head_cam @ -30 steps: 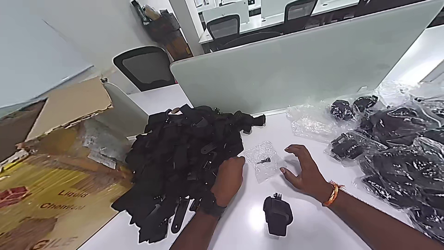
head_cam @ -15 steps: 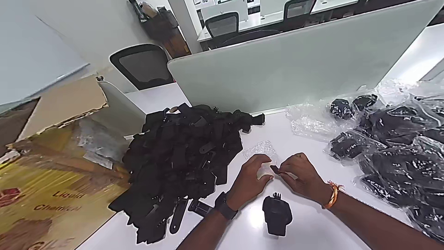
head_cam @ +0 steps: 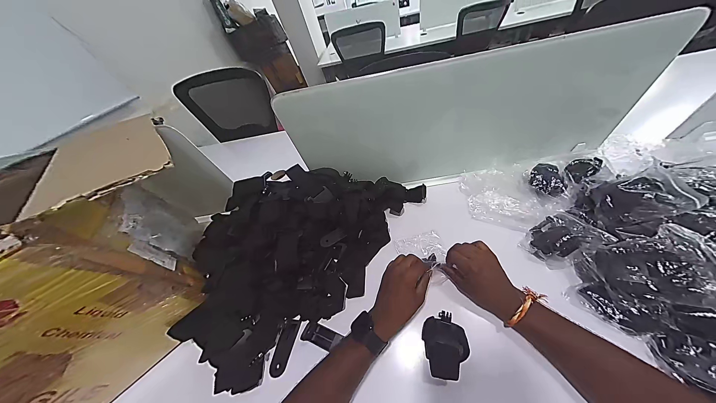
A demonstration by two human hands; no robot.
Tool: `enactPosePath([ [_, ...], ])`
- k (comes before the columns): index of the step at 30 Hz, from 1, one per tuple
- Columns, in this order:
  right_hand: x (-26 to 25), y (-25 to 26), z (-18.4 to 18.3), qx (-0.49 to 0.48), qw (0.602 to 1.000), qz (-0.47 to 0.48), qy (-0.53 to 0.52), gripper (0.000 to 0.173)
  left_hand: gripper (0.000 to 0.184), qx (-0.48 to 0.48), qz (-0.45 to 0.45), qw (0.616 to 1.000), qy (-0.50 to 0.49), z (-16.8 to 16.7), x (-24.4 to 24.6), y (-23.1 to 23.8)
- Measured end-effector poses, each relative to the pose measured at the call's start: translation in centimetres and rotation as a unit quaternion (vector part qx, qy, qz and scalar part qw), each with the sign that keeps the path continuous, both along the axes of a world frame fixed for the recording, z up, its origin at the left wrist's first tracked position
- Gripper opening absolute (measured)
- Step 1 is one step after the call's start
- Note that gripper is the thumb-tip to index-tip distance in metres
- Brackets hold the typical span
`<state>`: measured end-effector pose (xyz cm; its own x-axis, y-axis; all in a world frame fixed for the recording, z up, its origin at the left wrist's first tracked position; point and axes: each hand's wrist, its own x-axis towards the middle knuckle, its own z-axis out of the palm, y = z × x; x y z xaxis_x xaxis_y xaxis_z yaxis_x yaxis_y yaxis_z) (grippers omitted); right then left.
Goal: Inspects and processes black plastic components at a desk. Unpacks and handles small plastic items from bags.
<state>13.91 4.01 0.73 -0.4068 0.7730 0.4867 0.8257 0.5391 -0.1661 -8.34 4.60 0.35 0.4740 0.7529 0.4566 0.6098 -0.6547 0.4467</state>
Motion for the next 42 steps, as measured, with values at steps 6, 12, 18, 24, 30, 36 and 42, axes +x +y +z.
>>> enactPosePath([
  [6, 0.2, -0.3, 0.2, -0.037, 0.999, -0.013, 0.032, 0.016, 0.02, 0.028, 0.036, 0.999, 0.006, -0.3, -0.2, 0.2],
  [12, 1.9, -1.0, 0.2, -0.093, 0.98, 0.123, 0.126, 0.034, 0.029, -0.077, 0.032, 0.996, -0.013, -0.3, -1.6, 0.8],
  [18, 1.0, -4.0, 1.1, -0.222, 0.946, 0.147, 0.185, 0.035, 0.036, -0.203, 0.016, 0.978, -0.052, 2.9, -2.1, -3.4],
  [24, -0.7, -6.2, 3.6, -0.459, 0.879, 0.119, 0.046, 0.052, 0.041, -0.3, -0.059, 0.951, -0.05, 1.1, -3.4, -7.3],
  [30, -0.3, -6.7, 2.8, -0.402, 0.894, 0.146, 0.131, 0.024, 0.032, -0.239, -0.146, 0.946, -0.166, -0.5, -3.9, -6.7],
  [36, -1.7, -7.8, 4.5, -0.177, 0.959, 0.151, 0.164, 0.021, 0.051, -0.305, -0.25, 0.863, -0.315, 0.1, -3.3, -7.5],
  [42, -3.1, -7.7, 3.6, -0.074, 0.98, 0.11, 0.151, 0.023, 0.045, -0.373, -0.216, 0.824, -0.368, 0.7, -3.3, -7.8],
])
